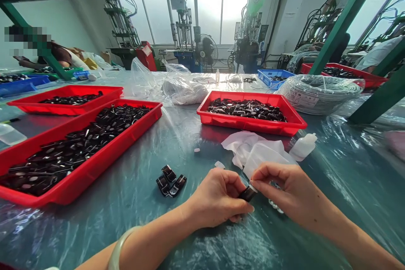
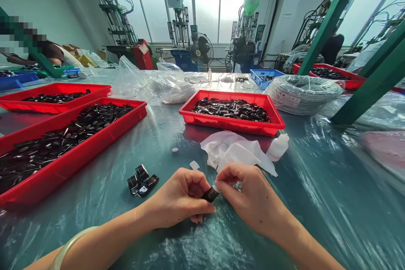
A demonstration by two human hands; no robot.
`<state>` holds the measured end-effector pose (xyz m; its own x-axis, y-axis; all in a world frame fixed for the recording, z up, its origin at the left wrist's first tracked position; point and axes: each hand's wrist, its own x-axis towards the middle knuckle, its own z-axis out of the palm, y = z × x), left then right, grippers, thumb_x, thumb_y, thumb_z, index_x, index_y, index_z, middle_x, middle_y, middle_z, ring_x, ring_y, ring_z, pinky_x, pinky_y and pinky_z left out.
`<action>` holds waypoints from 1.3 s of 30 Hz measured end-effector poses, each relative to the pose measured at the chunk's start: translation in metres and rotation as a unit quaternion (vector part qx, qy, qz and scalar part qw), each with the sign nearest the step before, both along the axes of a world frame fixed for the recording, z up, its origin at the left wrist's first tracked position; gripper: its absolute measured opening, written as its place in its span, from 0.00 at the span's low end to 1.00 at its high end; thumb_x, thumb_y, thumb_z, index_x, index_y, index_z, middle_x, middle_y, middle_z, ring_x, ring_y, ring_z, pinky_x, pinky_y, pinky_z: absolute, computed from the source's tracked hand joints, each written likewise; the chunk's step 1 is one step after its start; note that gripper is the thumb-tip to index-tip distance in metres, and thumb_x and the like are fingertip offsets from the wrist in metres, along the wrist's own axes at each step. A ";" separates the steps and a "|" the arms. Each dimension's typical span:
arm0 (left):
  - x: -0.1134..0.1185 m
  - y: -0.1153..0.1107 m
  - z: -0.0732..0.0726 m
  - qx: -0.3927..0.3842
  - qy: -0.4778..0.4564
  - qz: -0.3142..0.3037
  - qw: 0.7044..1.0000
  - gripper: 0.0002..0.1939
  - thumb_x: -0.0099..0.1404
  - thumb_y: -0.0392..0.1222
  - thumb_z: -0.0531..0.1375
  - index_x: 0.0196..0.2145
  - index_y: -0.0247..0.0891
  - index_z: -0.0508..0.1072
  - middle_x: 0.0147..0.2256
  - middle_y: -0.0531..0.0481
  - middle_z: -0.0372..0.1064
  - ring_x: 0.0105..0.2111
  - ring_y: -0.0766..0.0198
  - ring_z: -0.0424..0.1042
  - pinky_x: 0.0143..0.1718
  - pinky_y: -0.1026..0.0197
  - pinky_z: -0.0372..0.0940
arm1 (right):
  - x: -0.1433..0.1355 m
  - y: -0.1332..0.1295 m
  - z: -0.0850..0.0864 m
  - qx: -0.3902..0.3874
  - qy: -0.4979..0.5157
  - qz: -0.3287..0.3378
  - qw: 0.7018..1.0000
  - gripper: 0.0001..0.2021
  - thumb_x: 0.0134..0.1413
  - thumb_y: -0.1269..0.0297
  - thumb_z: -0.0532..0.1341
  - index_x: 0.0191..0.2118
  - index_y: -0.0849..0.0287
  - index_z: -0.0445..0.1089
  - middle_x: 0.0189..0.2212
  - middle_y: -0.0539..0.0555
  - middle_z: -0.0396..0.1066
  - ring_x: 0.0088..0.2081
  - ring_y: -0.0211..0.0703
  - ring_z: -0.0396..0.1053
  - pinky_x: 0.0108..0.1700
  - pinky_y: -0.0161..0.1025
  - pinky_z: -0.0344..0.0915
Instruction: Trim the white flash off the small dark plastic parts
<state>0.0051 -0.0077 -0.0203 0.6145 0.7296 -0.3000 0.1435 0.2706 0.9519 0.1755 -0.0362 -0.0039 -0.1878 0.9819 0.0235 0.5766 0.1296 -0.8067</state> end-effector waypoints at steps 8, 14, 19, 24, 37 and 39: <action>0.000 0.002 0.000 -0.014 -0.018 0.018 1.000 0.10 0.44 0.33 0.65 0.21 0.35 0.65 0.14 0.58 0.62 0.14 0.72 0.63 0.15 0.71 0.58 | 0.000 0.000 -0.003 0.020 0.069 -0.014 0.997 0.08 0.50 0.64 0.58 0.25 0.59 0.70 0.24 0.50 0.70 0.28 0.38 0.66 0.30 0.34 0.61; 0.000 0.001 -0.001 -0.019 -0.023 0.033 0.999 0.13 0.42 0.39 0.68 0.21 0.33 0.66 0.14 0.57 0.63 0.14 0.72 0.63 0.15 0.71 0.59 | -0.003 -0.002 -0.003 0.040 0.049 -0.014 0.998 0.08 0.51 0.63 0.58 0.26 0.59 0.71 0.24 0.50 0.70 0.28 0.37 0.66 0.30 0.33 0.61; 0.000 0.000 0.002 -0.019 -0.026 0.050 0.998 0.14 0.41 0.41 0.68 0.21 0.33 0.66 0.14 0.57 0.63 0.14 0.72 0.63 0.15 0.71 0.60 | -0.004 -0.002 -0.004 0.078 0.053 -0.001 0.996 0.09 0.52 0.64 0.57 0.26 0.58 0.71 0.26 0.50 0.71 0.28 0.37 0.66 0.30 0.33 0.62; 0.002 0.000 0.004 -0.019 -0.034 0.072 0.997 0.14 0.41 0.39 0.68 0.20 0.33 0.65 0.14 0.57 0.63 0.14 0.73 0.63 0.15 0.71 0.59 | -0.005 -0.002 -0.006 0.111 0.065 -0.002 0.992 0.06 0.51 0.65 0.59 0.27 0.58 0.72 0.29 0.51 0.72 0.30 0.38 0.68 0.32 0.34 0.64; 0.004 0.000 0.003 -0.006 -0.020 0.091 0.996 0.13 0.42 0.37 0.67 0.19 0.33 0.65 0.14 0.58 0.62 0.13 0.73 0.63 0.13 0.72 0.58 | -0.008 -0.003 -0.010 0.130 0.051 0.007 0.990 0.07 0.52 0.67 0.58 0.27 0.57 0.72 0.29 0.50 0.72 0.29 0.38 0.69 0.32 0.34 0.65; 0.004 0.001 0.001 -0.001 -0.021 0.097 0.995 0.11 0.42 0.35 0.66 0.19 0.34 0.65 0.13 0.58 0.62 0.13 0.73 0.62 0.13 0.71 0.58 | -0.008 -0.003 -0.011 0.128 0.053 0.005 0.990 0.07 0.52 0.67 0.58 0.27 0.57 0.72 0.29 0.50 0.72 0.29 0.38 0.69 0.32 0.34 0.65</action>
<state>0.0094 -0.0072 -0.0188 0.4739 0.8355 -0.2781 0.0484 0.2907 0.9556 0.1671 -0.0389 -0.0150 -0.1804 0.9395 0.2911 0.4882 0.3425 -0.8027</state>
